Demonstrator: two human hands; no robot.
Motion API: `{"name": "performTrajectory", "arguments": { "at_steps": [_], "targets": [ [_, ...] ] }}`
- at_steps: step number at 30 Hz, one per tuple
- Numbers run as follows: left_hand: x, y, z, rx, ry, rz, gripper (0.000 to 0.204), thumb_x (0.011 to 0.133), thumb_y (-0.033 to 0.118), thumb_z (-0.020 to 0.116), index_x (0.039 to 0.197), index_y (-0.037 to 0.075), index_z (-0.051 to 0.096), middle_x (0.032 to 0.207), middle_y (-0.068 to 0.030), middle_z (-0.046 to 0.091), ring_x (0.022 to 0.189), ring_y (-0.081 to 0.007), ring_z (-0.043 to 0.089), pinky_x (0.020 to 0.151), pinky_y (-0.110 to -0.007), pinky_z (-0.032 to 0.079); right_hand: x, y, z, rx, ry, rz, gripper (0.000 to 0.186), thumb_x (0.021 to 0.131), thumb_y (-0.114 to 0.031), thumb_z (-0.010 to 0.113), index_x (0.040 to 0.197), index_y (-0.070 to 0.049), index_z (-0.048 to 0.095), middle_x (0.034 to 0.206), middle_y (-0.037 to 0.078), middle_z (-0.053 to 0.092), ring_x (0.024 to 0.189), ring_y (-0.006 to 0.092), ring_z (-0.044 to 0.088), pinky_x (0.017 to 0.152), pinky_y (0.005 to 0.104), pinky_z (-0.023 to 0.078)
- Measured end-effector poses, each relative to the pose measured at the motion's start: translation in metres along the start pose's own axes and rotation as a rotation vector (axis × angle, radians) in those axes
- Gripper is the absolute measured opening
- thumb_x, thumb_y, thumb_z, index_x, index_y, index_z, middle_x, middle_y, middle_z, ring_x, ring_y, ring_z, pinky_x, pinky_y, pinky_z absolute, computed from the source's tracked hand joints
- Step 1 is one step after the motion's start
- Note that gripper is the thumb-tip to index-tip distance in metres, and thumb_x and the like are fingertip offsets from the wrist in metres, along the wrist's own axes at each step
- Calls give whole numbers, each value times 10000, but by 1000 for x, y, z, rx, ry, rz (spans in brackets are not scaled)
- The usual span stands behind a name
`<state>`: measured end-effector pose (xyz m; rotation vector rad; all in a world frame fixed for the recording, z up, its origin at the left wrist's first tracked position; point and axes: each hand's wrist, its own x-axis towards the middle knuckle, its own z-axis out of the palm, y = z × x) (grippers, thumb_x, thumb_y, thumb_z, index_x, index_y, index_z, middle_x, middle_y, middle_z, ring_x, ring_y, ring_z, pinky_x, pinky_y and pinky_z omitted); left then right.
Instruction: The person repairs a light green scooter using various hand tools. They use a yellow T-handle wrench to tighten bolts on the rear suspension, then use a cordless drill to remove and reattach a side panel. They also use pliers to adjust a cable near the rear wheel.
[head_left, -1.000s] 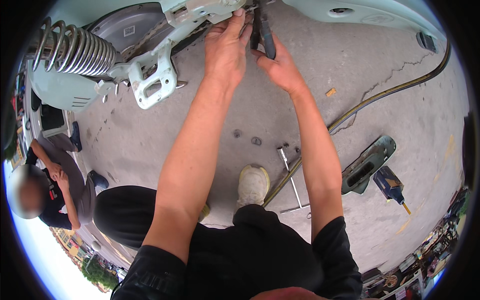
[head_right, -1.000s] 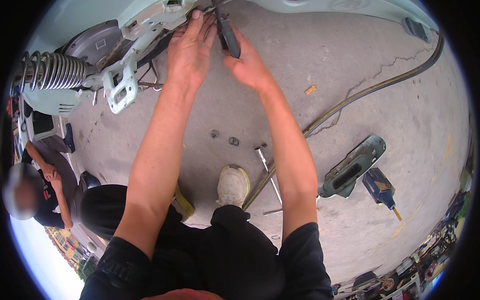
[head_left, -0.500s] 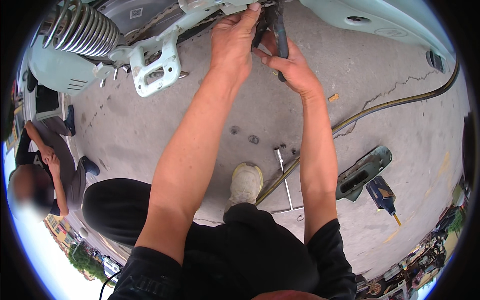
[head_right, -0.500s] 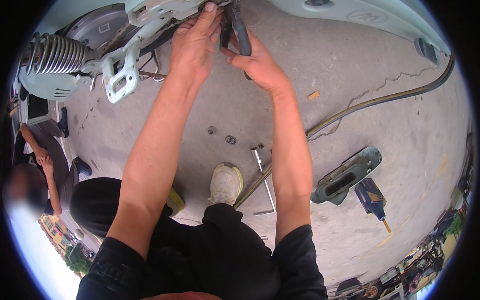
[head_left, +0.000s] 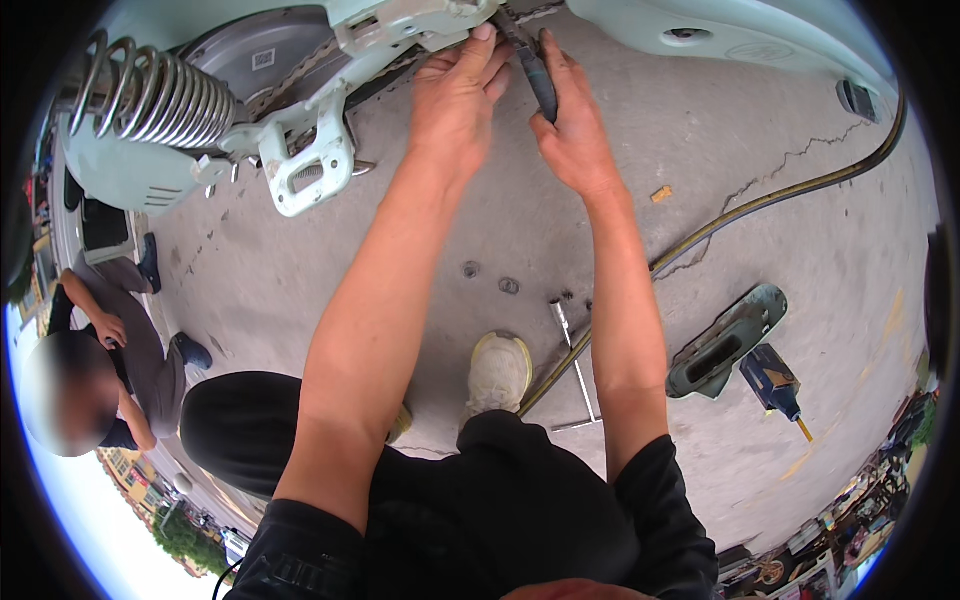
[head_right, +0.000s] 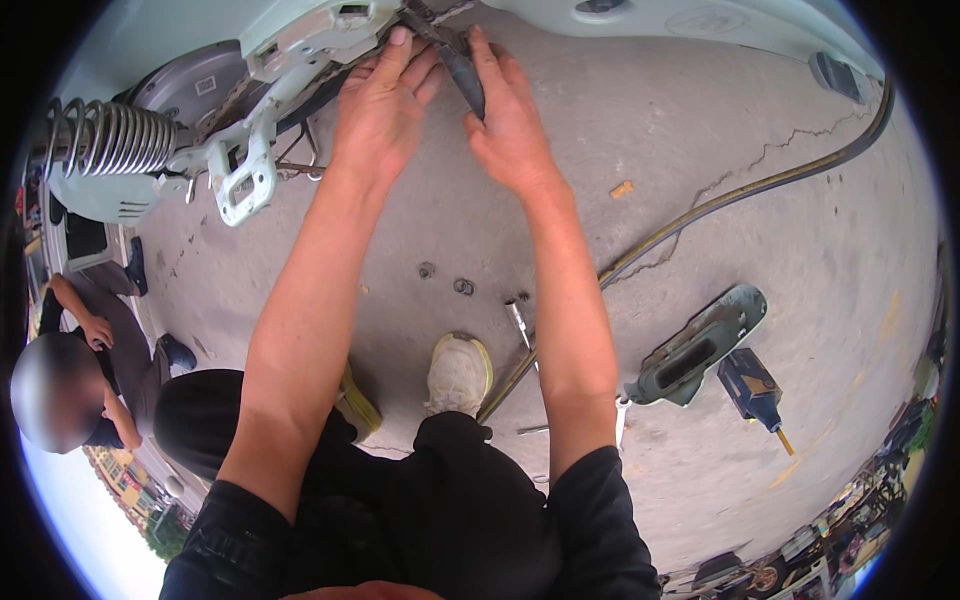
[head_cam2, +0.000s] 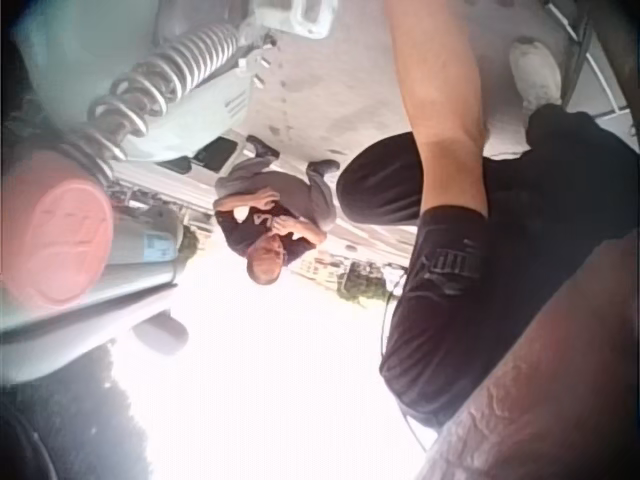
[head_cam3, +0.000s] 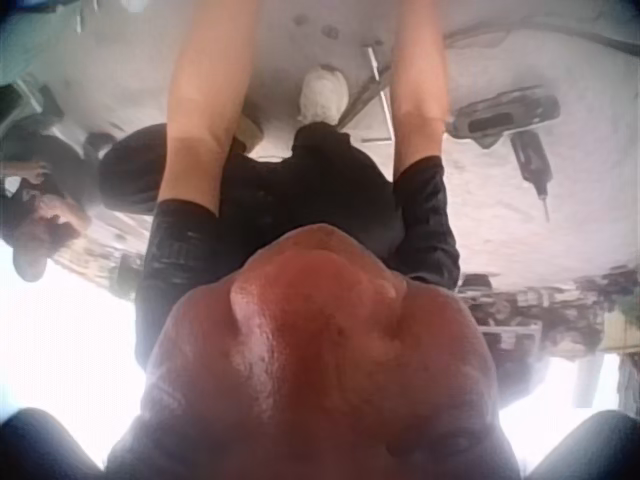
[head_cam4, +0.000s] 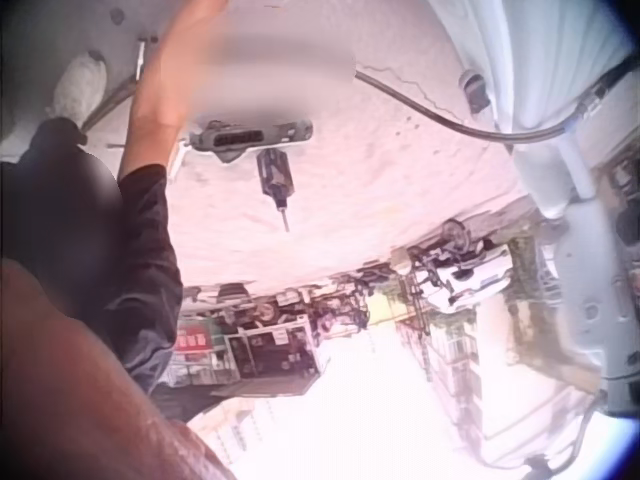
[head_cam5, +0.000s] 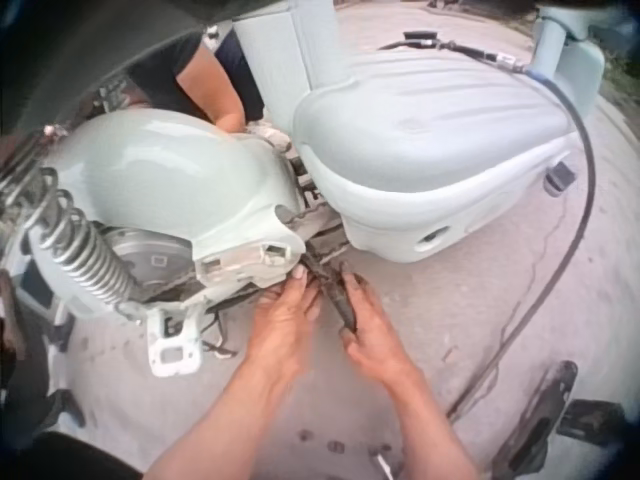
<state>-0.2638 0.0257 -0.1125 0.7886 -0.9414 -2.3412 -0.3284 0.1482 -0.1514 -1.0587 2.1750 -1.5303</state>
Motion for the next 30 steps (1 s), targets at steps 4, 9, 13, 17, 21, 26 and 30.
{"name": "performTrajectory", "arguments": {
  "at_steps": [4, 9, 13, 17, 21, 26, 30],
  "targets": [
    [-1, 0, 2, 34, 14, 22, 301, 958, 235, 672, 1154, 14, 617, 1206, -121, 646, 1178, -255, 591, 1091, -432, 419, 1, 4, -1, 36, -35, 2, 840, 754, 82, 470, 1555, -104, 300, 1449, 203, 437, 1341, 367, 444, 1119, 376, 342],
    [-3, 2, 3, 76, 21, 37, 301, 956, 233, 679, 1149, 12, 613, 1193, -120, 646, 1167, -245, 593, 1093, -414, 415, 2, 10, -3, 360, -162, 76, 801, 780, 79, 502, 1542, -71, 306, 1497, 155, 419, 1394, 299, 409, 1146, 396, 355],
    [0, 1, -6, 176, -16, 82, 320, 958, 233, 678, 1176, 11, 603, 1201, -124, 639, 1176, -248, 585, 1097, -421, 412, 0, -5, -9, 800, -291, 323, 784, 780, 88, 549, 1520, -48, 329, 1483, 157, 427, 1394, 282, 404, 1158, 459, 381],
    [2, -1, -2, 131, 6, 93, 241, 938, 230, 707, 1113, 75, 650, 1109, -45, 670, 1061, -168, 608, 989, -345, 449, -2, 0, -10, 941, -331, 379, 782, 760, 94, 579, 1500, -19, 350, 1453, 196, 446, 1383, 297, 418, 1155, 474, 387],
    [3, -2, -1, 100, -4, 84, 203, 930, 245, 719, 1082, 118, 675, 1075, -13, 688, 996, -129, 624, 937, -305, 471, 0, 4, -17, 861, -423, 361, 802, 787, 48, 614, 1527, -55, 324, 1449, 126, 459, 1363, 280, 438, 1121, 409, 419],
    [1, -3, 0, 79, 54, -20, 235, 940, 265, 704, 1112, 110, 662, 1120, -36, 684, 1066, -164, 620, 994, -363, 452, -4, -10, -15, 413, -261, 250, 791, 755, 60, 558, 1512, -33, 346, 1430, 188, 457, 1343, 322, 456, 1113, 388, 393],
    [1, -1, -2, 32, -7, -27, 322, 943, 288, 695, 1193, 101, 615, 1206, -42, 661, 1148, -212, 605, 1043, -403, 431, -1, -9, -13, 21, -114, 38, 821, 755, 68, 497, 1543, -90, 324, 1452, 182, 449, 1299, 344, 480, 1110, 362, 371]
  ]
}}
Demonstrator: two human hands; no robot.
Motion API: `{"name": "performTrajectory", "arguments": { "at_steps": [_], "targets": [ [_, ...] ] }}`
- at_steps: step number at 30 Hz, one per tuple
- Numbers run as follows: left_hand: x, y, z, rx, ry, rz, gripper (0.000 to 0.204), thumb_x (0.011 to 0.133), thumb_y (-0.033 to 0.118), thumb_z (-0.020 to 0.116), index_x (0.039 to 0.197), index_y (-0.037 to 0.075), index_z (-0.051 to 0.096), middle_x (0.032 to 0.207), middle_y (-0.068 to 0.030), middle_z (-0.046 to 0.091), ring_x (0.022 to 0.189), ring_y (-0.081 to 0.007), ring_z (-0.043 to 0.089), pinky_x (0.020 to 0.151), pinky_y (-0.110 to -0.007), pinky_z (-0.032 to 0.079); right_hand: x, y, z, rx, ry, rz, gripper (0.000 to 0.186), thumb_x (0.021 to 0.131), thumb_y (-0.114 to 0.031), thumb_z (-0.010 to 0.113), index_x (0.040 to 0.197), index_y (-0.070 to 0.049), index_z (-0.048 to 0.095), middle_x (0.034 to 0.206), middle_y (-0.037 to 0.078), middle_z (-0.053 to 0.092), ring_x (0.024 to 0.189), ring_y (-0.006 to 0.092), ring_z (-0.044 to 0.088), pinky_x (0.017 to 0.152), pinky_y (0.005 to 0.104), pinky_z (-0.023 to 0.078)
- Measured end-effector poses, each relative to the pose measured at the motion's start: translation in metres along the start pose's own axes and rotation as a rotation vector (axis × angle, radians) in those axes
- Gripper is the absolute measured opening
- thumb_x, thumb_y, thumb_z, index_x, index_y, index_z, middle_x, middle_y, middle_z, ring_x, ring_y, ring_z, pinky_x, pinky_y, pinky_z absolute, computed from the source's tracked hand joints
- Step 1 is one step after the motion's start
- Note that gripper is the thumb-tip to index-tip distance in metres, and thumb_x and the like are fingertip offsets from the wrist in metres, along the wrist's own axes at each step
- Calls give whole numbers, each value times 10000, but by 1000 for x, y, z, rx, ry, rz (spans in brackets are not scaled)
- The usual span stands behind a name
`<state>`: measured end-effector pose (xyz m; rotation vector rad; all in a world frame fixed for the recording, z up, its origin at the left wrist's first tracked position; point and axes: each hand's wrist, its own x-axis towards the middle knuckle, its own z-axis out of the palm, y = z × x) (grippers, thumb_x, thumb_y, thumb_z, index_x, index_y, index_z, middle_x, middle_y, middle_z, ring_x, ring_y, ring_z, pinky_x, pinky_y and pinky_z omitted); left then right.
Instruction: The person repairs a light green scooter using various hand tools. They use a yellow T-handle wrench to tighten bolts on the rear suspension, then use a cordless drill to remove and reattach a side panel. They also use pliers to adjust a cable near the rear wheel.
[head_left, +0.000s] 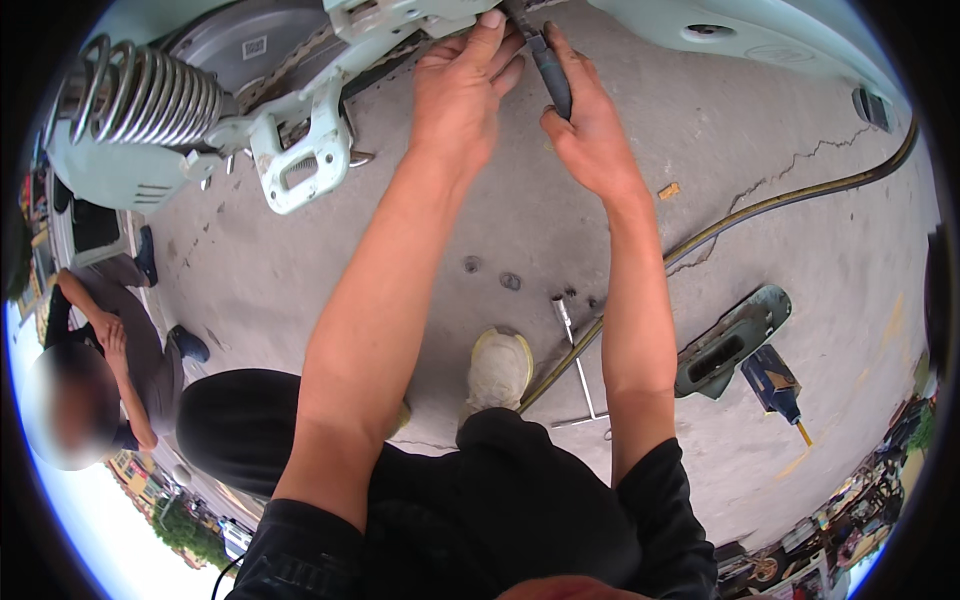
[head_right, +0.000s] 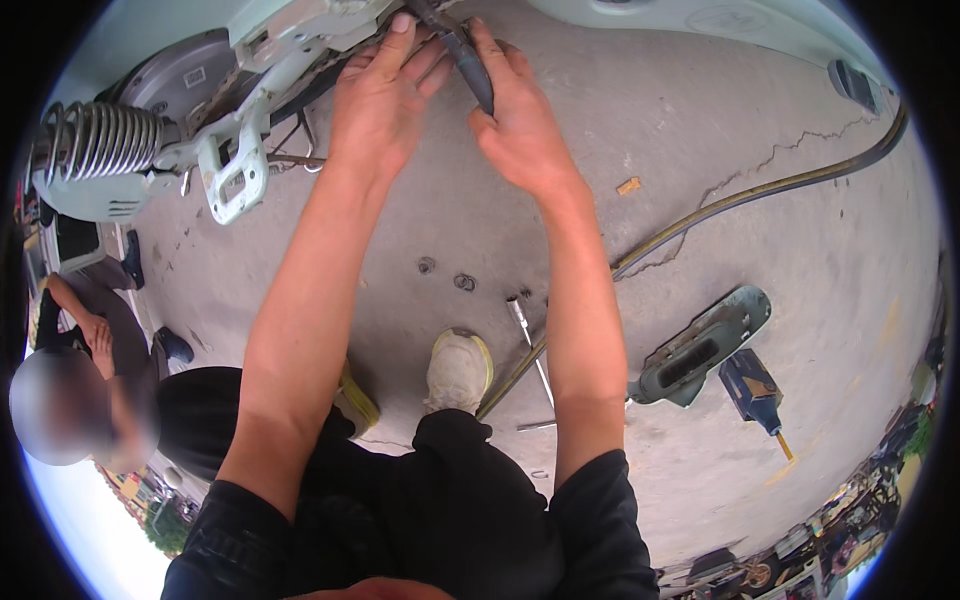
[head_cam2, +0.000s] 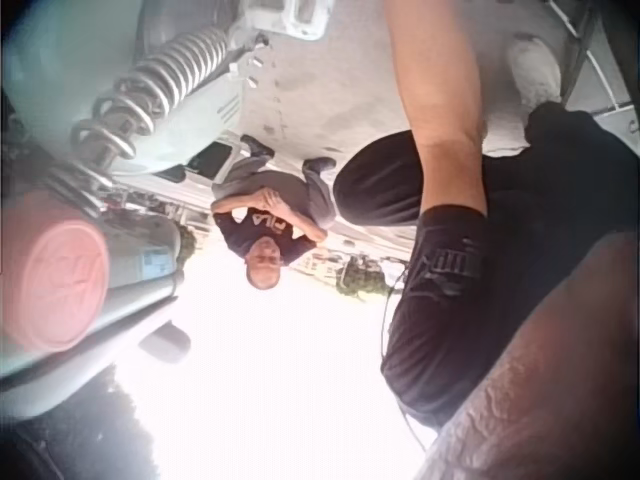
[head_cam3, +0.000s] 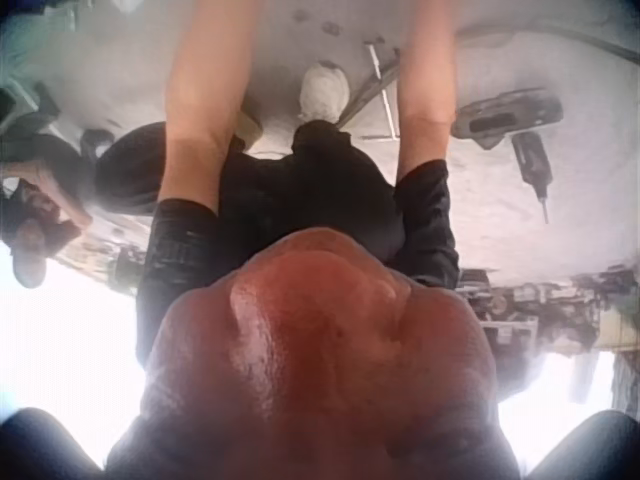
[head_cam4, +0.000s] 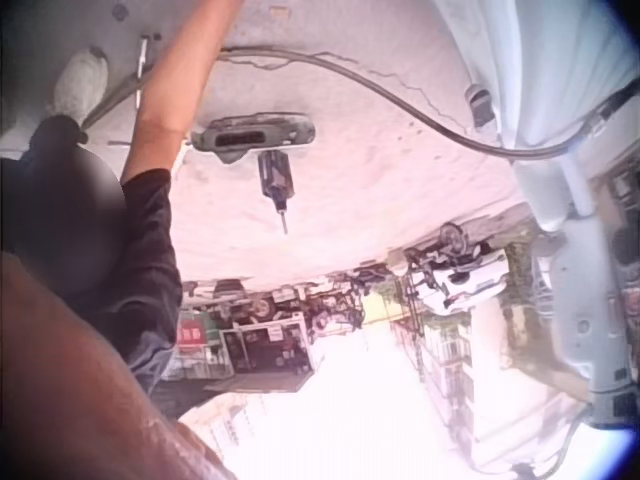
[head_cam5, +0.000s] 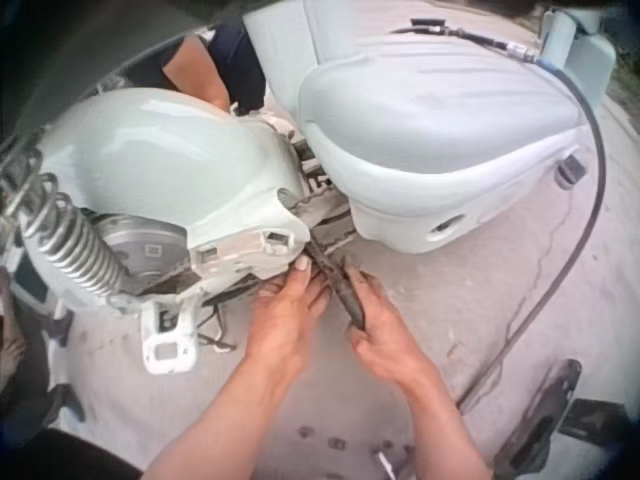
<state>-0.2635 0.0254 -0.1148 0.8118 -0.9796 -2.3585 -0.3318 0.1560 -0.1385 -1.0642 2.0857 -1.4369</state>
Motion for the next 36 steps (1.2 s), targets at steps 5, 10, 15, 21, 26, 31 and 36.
{"name": "performTrajectory", "arguments": {
  "at_steps": [5, 10, 15, 21, 26, 31, 36],
  "targets": [
    [-5, 2, 6, -19, -36, 49, 233, 960, 228, 677, 1088, 38, 636, 1191, -105, 647, 1164, -249, 600, 1067, -426, 442, 3, 4, -4, -4, -1, -3, 844, 762, 96, 492, 1550, -143, 307, 1435, 242, 421, 1299, 412, 449, 1113, 418, 376],
    [-5, 4, 5, 35, -74, 42, 284, 983, 243, 637, 1155, 21, 593, 1251, -127, 611, 1218, -273, 557, 1107, -458, 408, 6, 10, -3, -6, 8, -18, 841, 767, 99, 503, 1551, -119, 290, 1432, 244, 413, 1316, 419, 430, 1118, 423, 375],
    [-7, 7, 6, 88, -88, 50, 384, 1003, 267, 596, 1268, -3, 533, 1328, -155, 559, 1289, -292, 498, 1145, -470, 364, 7, 5, -2, 44, 21, 16, 832, 737, 84, 481, 1538, -38, 291, 1438, 234, 422, 1341, 416, 423, 1138, 414, 343],
    [-5, 7, 5, 67, -42, 53, 348, 976, 253, 647, 1207, 6, 565, 1294, -144, 582, 1245, -266, 537, 1121, -437, 395, 14, 1, -6, -59, -2, 15, 741, 760, 64, 546, 1472, 58, 339, 1395, 271, 438, 1302, 421, 441, 1102, 429, 388],
    [-4, 5, 4, 116, -69, 40, 409, 1010, 293, 575, 1273, -13, 508, 1325, -144, 555, 1294, -270, 486, 1161, -447, 328, 22, 6, -19, -160, -69, 31, 676, 759, 23, 572, 1411, 76, 400, 1347, 291, 484, 1285, 429, 457, 1084, 443, 401],
    [-7, 5, 10, 161, -61, 35, 420, 1032, 304, 527, 1293, -22, 487, 1343, -153, 542, 1312, -275, 472, 1175, -445, 306, 21, 21, -12, -97, -72, 3, 643, 769, -13, 600, 1377, 71, 412, 1275, 299, 538, 1222, 440, 515, 1038, 476, 433],
    [-3, 3, 4, 129, -34, 42, 407, 1008, 300, 585, 1257, -18, 537, 1287, -180, 588, 1243, -287, 542, 1123, -442, 374, 23, 7, -17, -181, -99, 78, 578, 791, -44, 606, 1333, 65, 436, 1204, 295, 581, 1144, 437, 572, 978, 486, 459]
  ]
}}
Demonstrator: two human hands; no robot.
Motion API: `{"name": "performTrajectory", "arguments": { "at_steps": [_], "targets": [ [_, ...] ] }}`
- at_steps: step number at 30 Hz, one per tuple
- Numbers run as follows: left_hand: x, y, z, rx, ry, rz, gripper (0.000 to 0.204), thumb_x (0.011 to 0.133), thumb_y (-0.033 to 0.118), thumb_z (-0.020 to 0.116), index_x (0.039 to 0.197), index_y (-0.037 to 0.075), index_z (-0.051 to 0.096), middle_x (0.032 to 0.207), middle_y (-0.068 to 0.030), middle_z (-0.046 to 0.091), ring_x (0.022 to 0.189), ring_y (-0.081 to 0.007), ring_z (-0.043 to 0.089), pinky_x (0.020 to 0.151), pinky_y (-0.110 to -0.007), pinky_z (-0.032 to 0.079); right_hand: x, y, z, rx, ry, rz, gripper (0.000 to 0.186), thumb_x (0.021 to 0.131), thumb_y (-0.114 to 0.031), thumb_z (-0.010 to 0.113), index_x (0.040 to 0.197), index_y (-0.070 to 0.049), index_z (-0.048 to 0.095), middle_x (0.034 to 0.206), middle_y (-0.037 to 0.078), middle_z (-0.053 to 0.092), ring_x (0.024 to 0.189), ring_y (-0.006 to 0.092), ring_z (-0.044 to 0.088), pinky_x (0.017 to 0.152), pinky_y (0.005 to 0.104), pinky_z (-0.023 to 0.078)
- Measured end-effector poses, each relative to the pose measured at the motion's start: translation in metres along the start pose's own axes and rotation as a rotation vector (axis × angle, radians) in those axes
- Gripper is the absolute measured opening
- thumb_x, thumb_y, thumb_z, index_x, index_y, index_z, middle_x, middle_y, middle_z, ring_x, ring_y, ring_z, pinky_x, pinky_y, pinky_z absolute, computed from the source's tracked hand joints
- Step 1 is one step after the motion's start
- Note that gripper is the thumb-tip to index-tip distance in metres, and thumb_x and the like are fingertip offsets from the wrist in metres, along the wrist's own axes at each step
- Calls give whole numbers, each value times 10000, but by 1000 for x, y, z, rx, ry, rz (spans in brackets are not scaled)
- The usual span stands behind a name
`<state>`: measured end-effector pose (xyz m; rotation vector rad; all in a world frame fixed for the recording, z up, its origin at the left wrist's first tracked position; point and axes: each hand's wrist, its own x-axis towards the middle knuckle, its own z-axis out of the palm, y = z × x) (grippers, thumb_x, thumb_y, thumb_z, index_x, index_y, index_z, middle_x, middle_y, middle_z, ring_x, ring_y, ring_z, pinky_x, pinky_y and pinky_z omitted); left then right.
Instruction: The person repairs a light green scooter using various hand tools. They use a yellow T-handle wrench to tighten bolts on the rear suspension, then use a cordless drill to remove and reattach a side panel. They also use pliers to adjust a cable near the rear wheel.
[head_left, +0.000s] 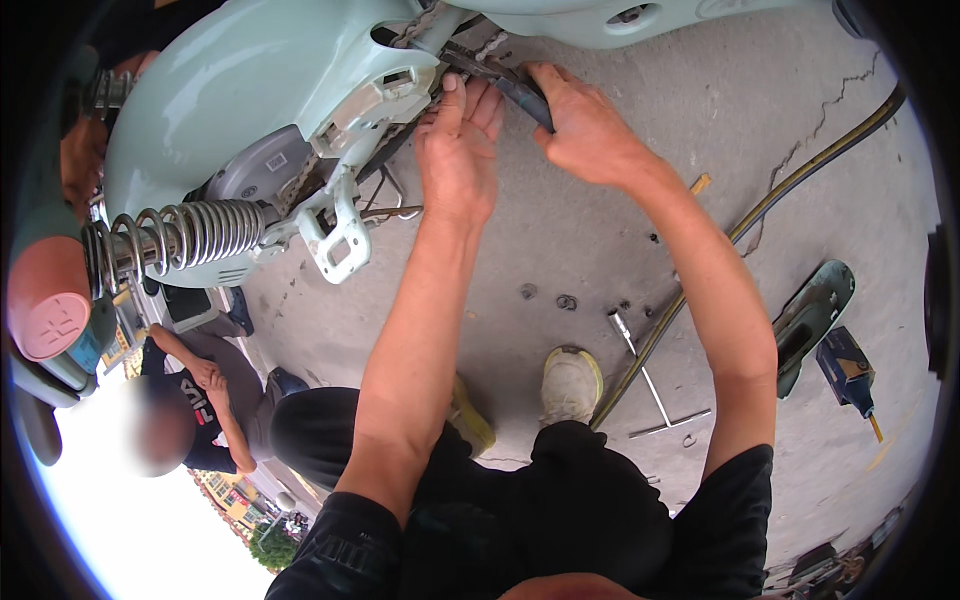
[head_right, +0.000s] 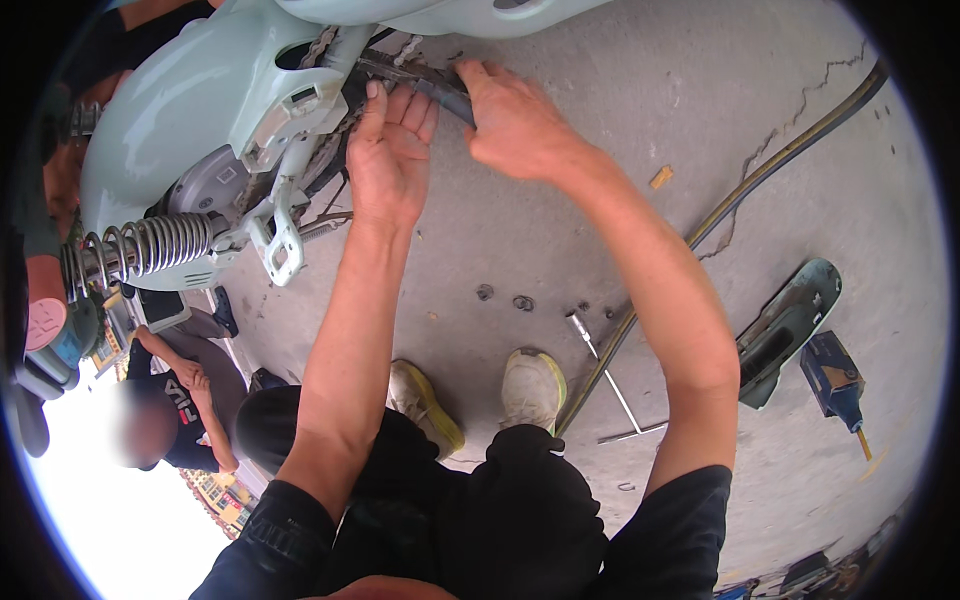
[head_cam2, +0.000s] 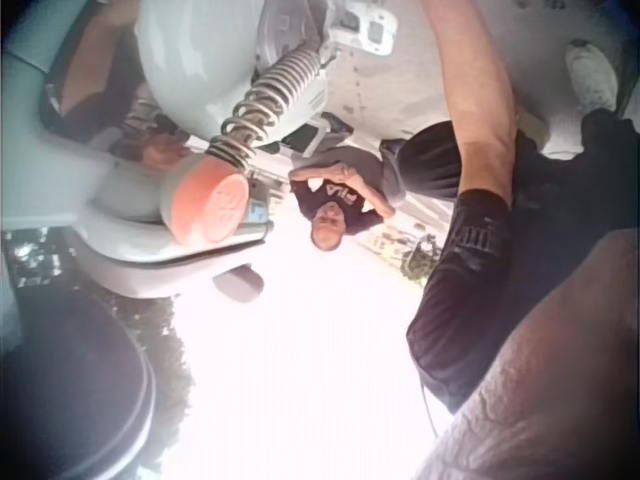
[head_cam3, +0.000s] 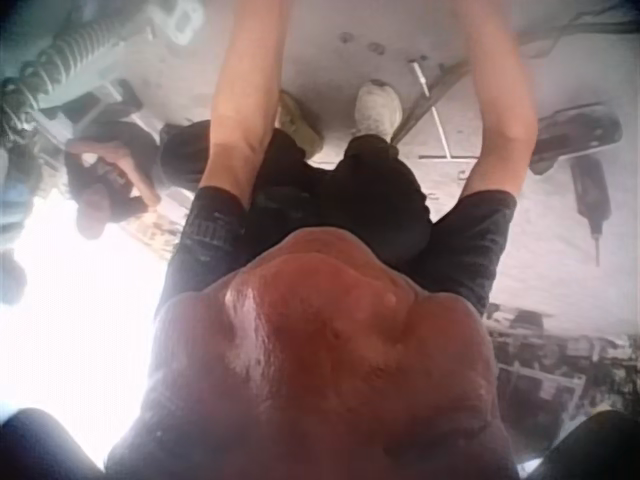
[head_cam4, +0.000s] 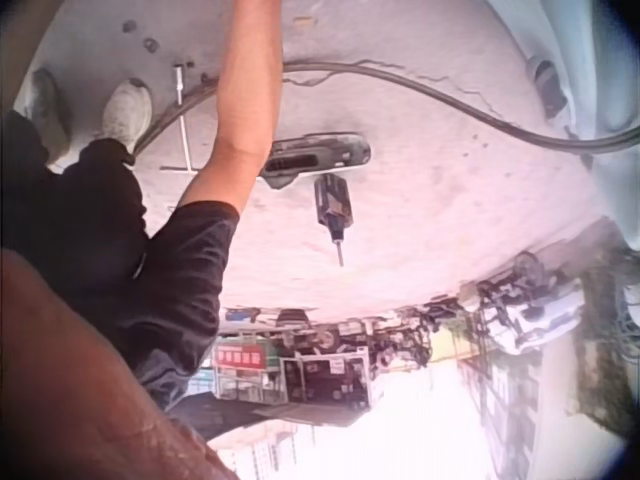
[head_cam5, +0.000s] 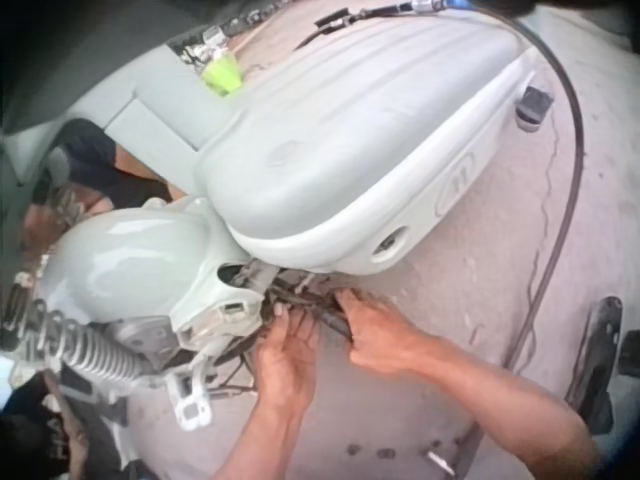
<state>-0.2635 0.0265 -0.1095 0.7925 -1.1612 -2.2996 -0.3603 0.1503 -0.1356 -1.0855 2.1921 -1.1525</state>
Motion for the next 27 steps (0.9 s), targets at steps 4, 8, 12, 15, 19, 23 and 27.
{"name": "performTrajectory", "arguments": {
  "at_steps": [4, 8, 12, 15, 19, 23, 27],
  "targets": [
    [2, -1, 0, 1, -6, -22, 395, 1013, 295, 574, 1257, -13, 534, 1286, -177, 587, 1233, -285, 547, 1120, -447, 375, 0, -7, -6, -86, -2, 38, 508, 789, -72, 619, 1261, 58, 483, 1074, 277, 641, 1033, 424, 629, 904, 485, 489],
    [4, 0, 0, -5, -35, -57, 419, 1000, 314, 594, 1277, 8, 516, 1300, -162, 577, 1240, -274, 539, 1115, -446, 376, 0, -8, -12, -153, -11, 31, 408, 772, -81, 609, 1150, 48, 525, 919, 256, 684, 895, 432, 665, 796, 488, 527],
    [-2, -17, -7, 342, -68, -66, 626, 950, 462, 635, 1377, 38, 463, 1382, -138, 527, 1314, -264, 476, 1131, -442, 347, -1, -27, -22, -126, -91, 143, 363, 787, -83, 570, 1122, 49, 522, 881, 274, 670, 875, 449, 652, 762, 504, 516],
    [-5, -33, 12, 298, -201, -257, 646, 958, 607, 520, 1306, 62, 520, 1300, -65, 571, 1271, -200, 480, 1101, -410, 343, 0, -39, -29, -144, -124, 174, 334, 802, -127, 548, 1078, 59, 535, 923, 270, 690, 907, 423, 677, 784, 495, 529],
    [-6, -15, 32, 390, -200, -280, 598, 999, 520, 472, 1366, 49, 508, 1377, -58, 522, 1290, -178, 460, 1084, -368, 351, -5, -48, -20, -145, -64, 291, 323, 829, -128, 545, 1090, 62, 526, 976, 263, 695, 959, 405, 678, 823, 490, 521],
    [2, -10, 28, 486, -136, -286, 572, 1012, 498, 458, 1352, 41, 511, 1363, -80, 542, 1263, -196, 485, 1075, -361, 362, -10, -48, -11, -63, 3, 272, 328, 844, -97, 560, 1122, 70, 511, 1025, 266, 687, 1004, 403, 667, 849, 483, 522],
    [12, -4, 21, 124, -17, -64, 430, 1039, 424, 468, 1257, 60, 540, 1311, -85, 568, 1251, -210, 493, 1093, -416, 340, -3, -35, -2, -87, 37, 237, 342, 832, -58, 580, 1142, 68, 507, 1093, 270, 658, 1063, 408, 639, 897, 477, 519]
  ]
}}
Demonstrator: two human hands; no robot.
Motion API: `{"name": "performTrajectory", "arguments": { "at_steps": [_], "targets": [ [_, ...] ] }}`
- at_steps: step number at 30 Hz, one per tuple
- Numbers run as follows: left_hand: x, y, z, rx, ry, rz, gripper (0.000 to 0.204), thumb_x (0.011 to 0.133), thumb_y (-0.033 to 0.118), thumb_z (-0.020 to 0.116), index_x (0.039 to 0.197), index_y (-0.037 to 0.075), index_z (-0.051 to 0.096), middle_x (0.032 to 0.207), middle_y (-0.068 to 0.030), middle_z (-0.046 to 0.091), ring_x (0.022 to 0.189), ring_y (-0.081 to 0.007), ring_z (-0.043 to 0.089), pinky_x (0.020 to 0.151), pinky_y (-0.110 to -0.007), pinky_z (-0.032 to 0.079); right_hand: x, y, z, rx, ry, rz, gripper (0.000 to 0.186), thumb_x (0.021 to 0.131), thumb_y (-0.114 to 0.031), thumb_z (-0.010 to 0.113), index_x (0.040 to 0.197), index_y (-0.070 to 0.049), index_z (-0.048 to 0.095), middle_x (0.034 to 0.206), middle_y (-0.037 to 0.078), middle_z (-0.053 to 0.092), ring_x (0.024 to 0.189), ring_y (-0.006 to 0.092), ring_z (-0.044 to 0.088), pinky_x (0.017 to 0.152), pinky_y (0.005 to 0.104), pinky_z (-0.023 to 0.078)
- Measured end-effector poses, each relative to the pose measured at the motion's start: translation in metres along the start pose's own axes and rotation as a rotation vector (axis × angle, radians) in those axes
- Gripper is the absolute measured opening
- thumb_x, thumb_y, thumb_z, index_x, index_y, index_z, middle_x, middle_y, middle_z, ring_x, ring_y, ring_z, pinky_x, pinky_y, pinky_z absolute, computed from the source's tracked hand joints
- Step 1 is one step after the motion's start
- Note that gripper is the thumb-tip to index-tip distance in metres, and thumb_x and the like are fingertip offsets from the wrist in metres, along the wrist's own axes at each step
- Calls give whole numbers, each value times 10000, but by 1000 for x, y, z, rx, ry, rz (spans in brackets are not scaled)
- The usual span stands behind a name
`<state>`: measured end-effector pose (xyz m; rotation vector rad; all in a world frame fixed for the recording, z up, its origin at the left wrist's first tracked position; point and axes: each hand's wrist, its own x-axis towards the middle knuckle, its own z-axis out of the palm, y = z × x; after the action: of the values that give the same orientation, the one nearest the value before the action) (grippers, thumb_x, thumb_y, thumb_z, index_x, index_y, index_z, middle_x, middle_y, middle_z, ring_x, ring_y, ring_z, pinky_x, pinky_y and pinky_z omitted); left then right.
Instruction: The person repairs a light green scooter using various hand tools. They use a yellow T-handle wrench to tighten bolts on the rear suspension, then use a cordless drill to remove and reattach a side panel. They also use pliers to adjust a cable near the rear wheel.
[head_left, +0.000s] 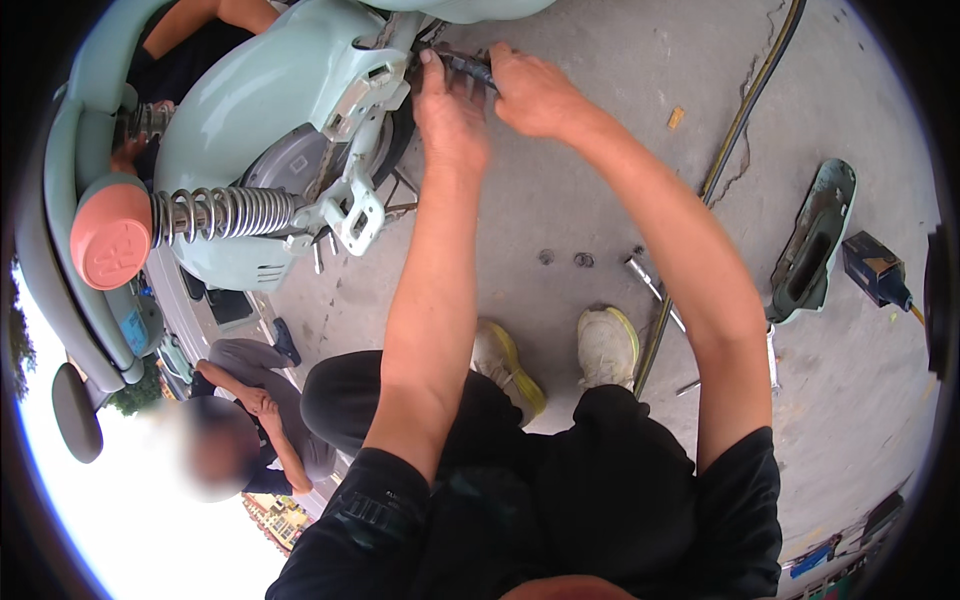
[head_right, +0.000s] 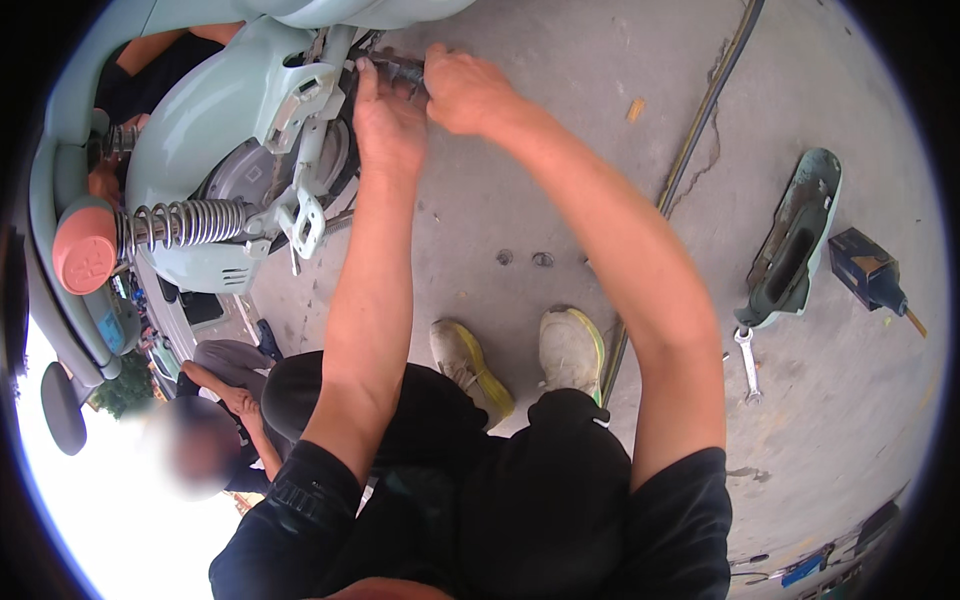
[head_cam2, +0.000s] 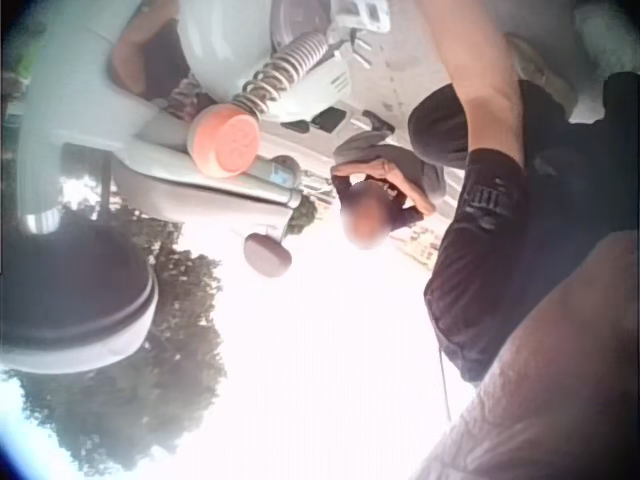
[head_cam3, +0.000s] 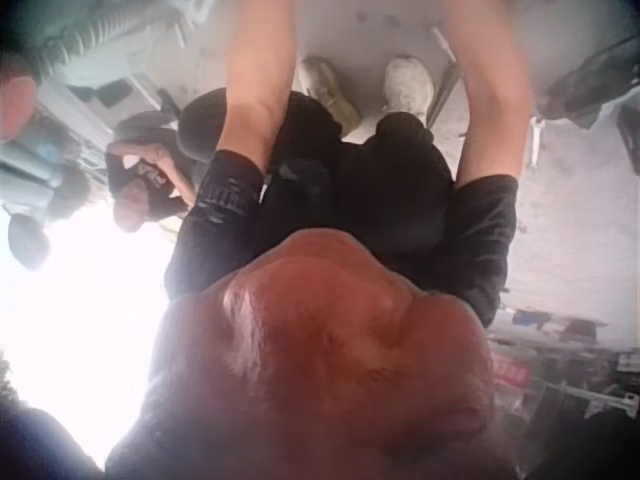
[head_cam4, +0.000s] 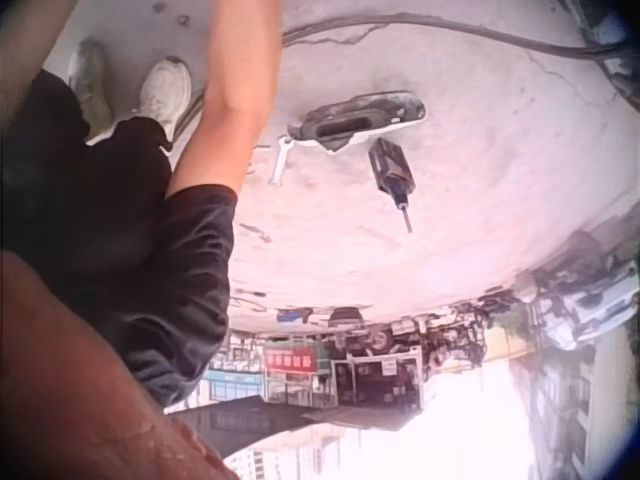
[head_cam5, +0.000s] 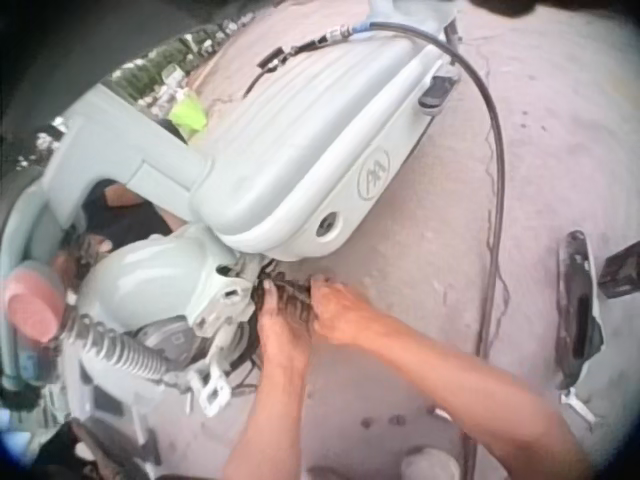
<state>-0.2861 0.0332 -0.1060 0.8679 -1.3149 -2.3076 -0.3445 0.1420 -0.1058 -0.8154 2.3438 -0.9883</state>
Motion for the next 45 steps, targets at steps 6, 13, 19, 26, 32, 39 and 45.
{"name": "performTrajectory", "arguments": {
  "at_steps": [6, 13, 19, 26, 32, 39, 45],
  "targets": [
    [4, 6, -11, -242, -21, 41, 321, 1037, 339, 505, 1195, 66, 561, 1167, -41, 604, 1114, -200, 530, 1070, -414, 367, 4, 13, 14, 112, 51, -100, 478, 801, 8, 571, 1264, 74, 474, 1267, 289, 552, 1199, 418, 551, 988, 455, 485],
    [4, -7, -24, -314, -51, 71, 234, 997, 271, 612, 1133, 92, 549, 1080, -4, 596, 1074, -177, 538, 992, -388, 427, 12, 39, 33, 246, 79, -206, 729, 767, 102, 525, 1468, 70, 328, 1425, 277, 415, 1347, 411, 409, 1110, 416, 397],
    [2, -4, -25, -264, -21, 66, 211, 980, 258, 645, 1078, 91, 564, 1009, 16, 595, 990, -147, 531, 950, -375, 437, 17, 43, 40, 222, 96, -234, 766, 773, 94, 575, 1488, 46, 305, 1436, 270, 402, 1349, 411, 408, 1144, 412, 363],
    [-1, -8, -19, -144, 3, 171, 257, 968, 283, 662, 1064, 60, 577, 1052, -7, 617, 963, -141, 558, 964, -384, 456, 17, 38, 33, 270, 23, -242, 783, 771, 104, 569, 1499, 36, 289, 1480, 265, 362, 1379, 404, 383, 1166, 405, 344],
    [-3, -6, -19, -113, 6, 157, 278, 994, 284, 611, 1125, 42, 575, 1101, -39, 621, 1066, -179, 565, 1042, -420, 436, 16, 41, 35, 277, 38, -249, 785, 761, 105, 556, 1497, 48, 288, 1484, 272, 361, 1392, 403, 369, 1170, 409, 337],
    [-9, -5, -16, -82, 89, 134, 425, 963, 317, 663, 1221, 11, 521, 1272, -129, 574, 1259, -261, 509, 1085, -513, 395, 12, 56, 22, 229, 27, -232, 786, 757, 104, 525, 1502, 49, 282, 1481, 278, 374, 1401, 402, 358, 1180, 410, 315],
    [-10, -2, -17, -47, 5, 86, 507, 1009, 321, 575, 1372, 3, 420, 1439, -167, 445, 1359, -316, 416, 1126, -488, 376, 14, 48, 23, 228, 120, -289, 770, 742, 116, 508, 1485, 55, 315, 1464, 284, 392, 1389, 411, 371, 1174, 419, 320]
  ]
}}
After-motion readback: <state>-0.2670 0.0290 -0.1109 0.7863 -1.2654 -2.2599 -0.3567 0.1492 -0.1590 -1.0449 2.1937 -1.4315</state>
